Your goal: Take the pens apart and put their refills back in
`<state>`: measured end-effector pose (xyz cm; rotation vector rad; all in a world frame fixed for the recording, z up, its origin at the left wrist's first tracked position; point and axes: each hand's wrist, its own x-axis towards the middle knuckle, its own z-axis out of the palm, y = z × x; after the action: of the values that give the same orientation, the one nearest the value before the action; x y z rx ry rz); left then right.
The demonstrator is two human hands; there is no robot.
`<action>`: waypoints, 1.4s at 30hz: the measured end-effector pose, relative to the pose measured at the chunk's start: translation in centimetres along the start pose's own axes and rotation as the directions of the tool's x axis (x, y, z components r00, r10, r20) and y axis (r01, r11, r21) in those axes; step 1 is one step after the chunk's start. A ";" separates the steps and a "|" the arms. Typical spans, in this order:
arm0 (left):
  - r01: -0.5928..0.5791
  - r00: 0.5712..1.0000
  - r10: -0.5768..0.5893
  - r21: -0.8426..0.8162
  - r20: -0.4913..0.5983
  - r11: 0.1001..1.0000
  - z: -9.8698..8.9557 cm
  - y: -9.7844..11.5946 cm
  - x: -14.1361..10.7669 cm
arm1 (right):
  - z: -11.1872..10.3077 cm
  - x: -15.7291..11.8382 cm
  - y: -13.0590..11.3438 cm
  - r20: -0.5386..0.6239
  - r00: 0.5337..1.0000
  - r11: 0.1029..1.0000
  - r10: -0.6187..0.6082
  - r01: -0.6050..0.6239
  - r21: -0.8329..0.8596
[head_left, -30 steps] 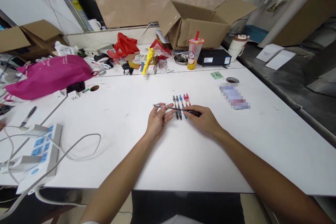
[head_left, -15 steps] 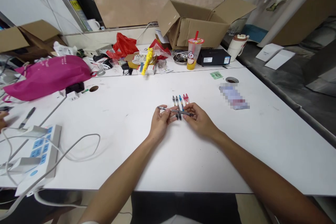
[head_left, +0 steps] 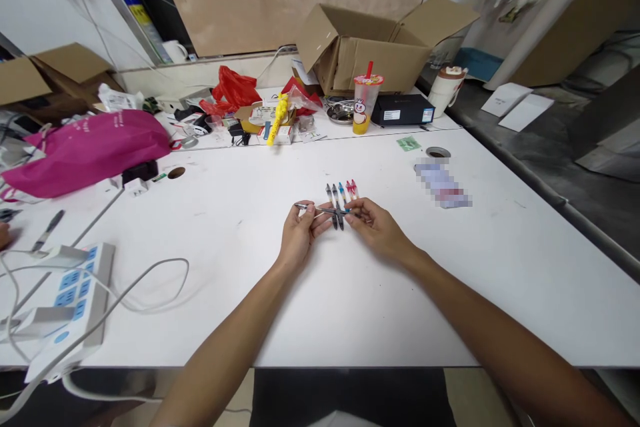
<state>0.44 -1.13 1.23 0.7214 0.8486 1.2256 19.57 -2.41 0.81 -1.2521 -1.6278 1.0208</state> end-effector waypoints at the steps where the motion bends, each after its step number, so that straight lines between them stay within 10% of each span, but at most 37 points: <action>1: -0.003 1.000 0.003 0.007 -0.001 1.000 0.0 0.1 0.0 | 0.0 0.0 0.0 0.008 1.000 1.000 0.018 -0.018 0.001; 19: -0.072 0.997 0.068 0.098 0.047 0.993 -0.4 0.0 0.1 | 0.7 -0.4 -0.6 0.057 0.998 0.999 0.031 -0.033 0.043; 30: -0.165 0.979 0.153 0.083 0.138 0.983 -0.3 0.4 -0.2 | 1.3 -0.2 -0.3 0.302 0.941 0.945 0.154 -0.229 0.232; 42: -0.206 0.979 0.203 0.193 0.036 0.959 -1.5 0.9 0.7 | 0.1 0.0 0.3 -0.123 0.992 0.999 -0.021 0.015 -0.047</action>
<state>-1.21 -0.23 1.09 0.9970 0.9076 1.3289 19.60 -2.37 0.50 -1.3029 -1.5726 0.8820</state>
